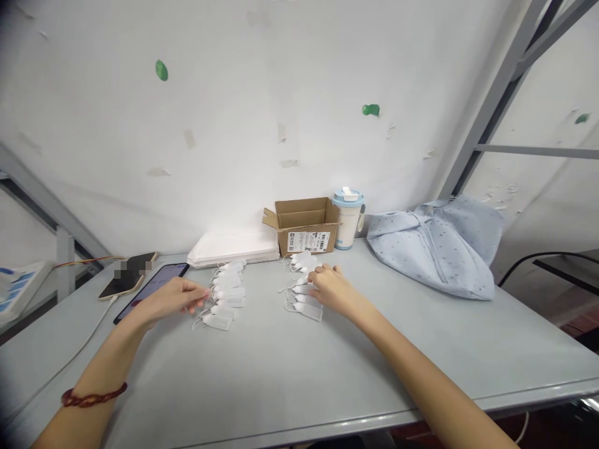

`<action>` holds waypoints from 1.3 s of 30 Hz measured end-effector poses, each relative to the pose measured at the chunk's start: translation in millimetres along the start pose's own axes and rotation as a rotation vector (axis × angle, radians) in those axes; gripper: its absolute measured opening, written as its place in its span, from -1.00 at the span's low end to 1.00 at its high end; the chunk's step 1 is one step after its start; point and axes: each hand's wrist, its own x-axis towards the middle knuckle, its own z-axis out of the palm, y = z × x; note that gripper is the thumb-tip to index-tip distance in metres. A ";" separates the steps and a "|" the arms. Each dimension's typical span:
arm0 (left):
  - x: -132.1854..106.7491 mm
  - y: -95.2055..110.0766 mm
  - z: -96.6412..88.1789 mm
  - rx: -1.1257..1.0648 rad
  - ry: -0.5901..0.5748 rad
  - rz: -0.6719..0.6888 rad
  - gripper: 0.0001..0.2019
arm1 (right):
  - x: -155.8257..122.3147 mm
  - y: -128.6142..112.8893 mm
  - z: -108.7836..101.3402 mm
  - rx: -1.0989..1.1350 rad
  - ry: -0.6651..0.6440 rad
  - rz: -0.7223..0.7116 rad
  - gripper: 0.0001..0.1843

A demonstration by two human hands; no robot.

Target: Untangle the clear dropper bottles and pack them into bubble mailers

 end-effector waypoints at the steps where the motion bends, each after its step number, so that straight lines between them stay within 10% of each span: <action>1: 1.5 -1.4 0.3 0.002 0.038 -0.007 -0.69 | 0.0 0.3 1.0 0.004 0.000 -0.005 -0.92; 10: 2.2 3.7 13.6 0.069 0.317 0.154 -0.65 | 0.5 -1.4 5.8 0.057 0.016 -0.047 -0.94; 22: -19.3 29.8 70.6 -0.291 -0.166 0.279 -0.58 | -7.2 -36.9 -14.5 0.732 0.228 0.054 -0.72; 39: -22.3 33.1 72.9 -0.237 -0.161 0.324 -0.74 | -11.2 -50.4 -13.9 0.936 0.193 0.115 -0.74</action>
